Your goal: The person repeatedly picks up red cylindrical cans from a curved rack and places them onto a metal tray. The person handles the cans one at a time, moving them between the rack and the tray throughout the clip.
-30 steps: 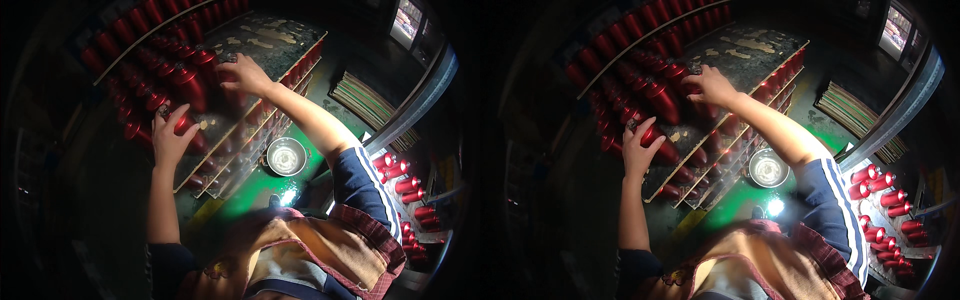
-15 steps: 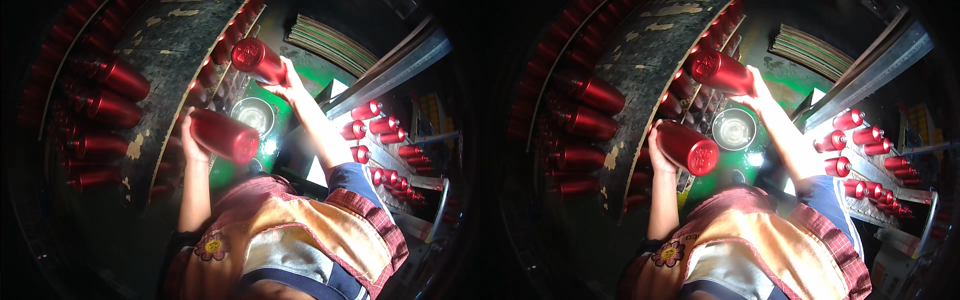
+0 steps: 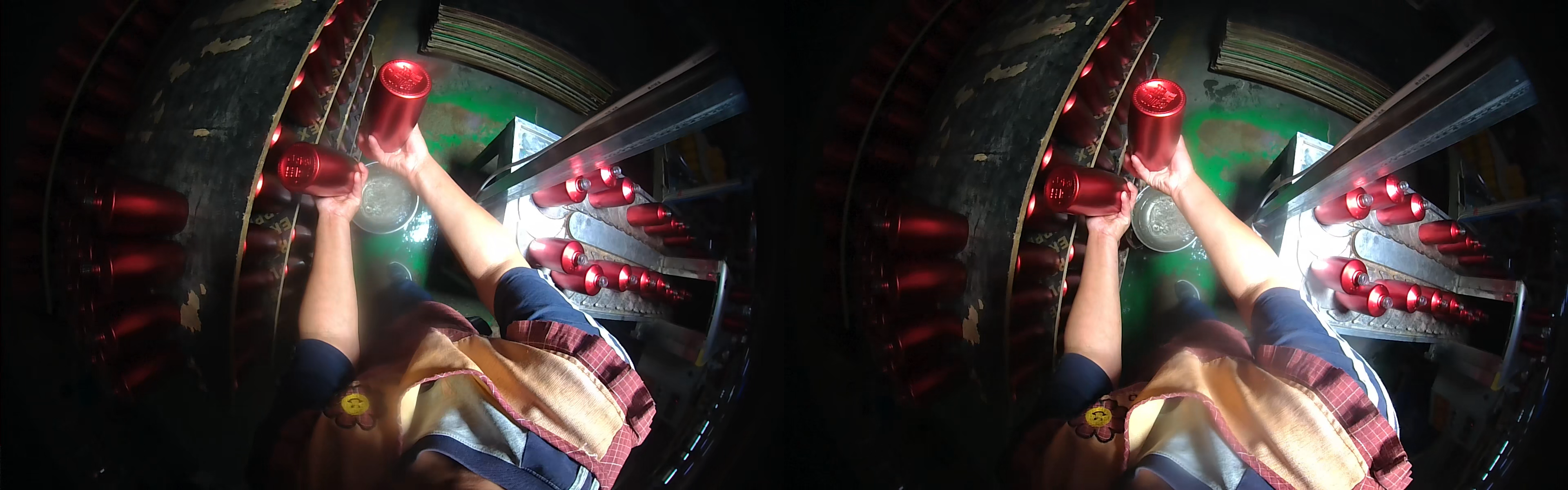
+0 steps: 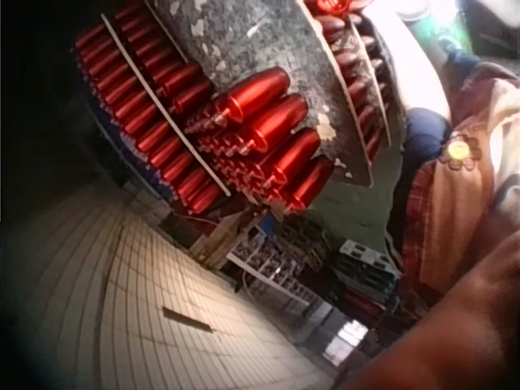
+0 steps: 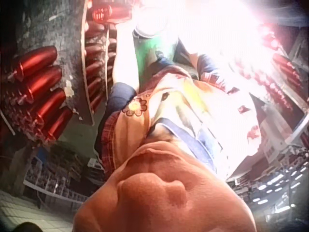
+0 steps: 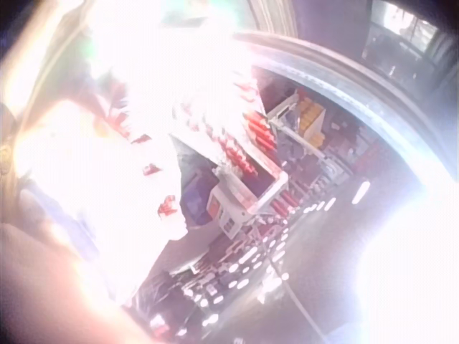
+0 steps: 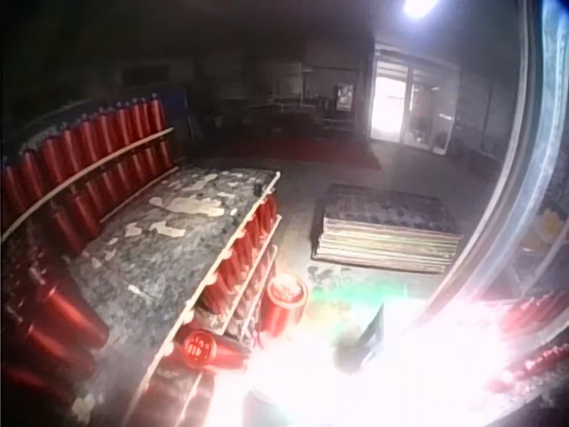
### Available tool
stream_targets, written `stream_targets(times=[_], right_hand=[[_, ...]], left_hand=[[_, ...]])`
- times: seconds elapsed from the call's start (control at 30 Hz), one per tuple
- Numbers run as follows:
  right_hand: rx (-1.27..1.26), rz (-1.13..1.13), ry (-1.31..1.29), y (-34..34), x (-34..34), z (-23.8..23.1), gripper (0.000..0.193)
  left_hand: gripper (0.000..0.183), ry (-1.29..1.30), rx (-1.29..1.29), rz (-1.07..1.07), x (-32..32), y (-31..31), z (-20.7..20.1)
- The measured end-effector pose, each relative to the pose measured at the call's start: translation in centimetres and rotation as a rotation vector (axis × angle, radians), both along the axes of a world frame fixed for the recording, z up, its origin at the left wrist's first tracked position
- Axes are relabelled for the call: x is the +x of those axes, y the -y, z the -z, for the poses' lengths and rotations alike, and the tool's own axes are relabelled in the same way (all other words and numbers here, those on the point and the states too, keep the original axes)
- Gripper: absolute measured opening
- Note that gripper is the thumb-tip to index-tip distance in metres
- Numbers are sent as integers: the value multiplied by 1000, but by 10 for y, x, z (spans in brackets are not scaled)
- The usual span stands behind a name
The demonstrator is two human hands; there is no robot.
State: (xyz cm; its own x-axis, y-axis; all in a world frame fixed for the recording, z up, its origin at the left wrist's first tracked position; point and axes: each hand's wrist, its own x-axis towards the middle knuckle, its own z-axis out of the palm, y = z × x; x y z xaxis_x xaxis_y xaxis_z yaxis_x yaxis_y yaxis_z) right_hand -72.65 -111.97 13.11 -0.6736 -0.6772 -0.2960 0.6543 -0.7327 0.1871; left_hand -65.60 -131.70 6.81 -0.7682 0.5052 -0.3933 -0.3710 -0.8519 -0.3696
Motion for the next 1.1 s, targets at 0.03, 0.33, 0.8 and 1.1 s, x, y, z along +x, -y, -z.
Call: stream_targets(times=[0.03,0.33,0.8,1.1], right_hand=[[-74,-5,-57,1,-3,1,55],[-69,21,-124,-4,-7,-3,60],[497,554,-200,-192,327,-45,65],[602,1003,141,-345,558,-18,53]], left_hand=[[62,-14,11,7,-7,-1,-1],[59,-58,-73,-79,-29,-1,21],[59,-757,-198,271,193,-10,-68],[59,-598,-667,493,250,-180,-105]])
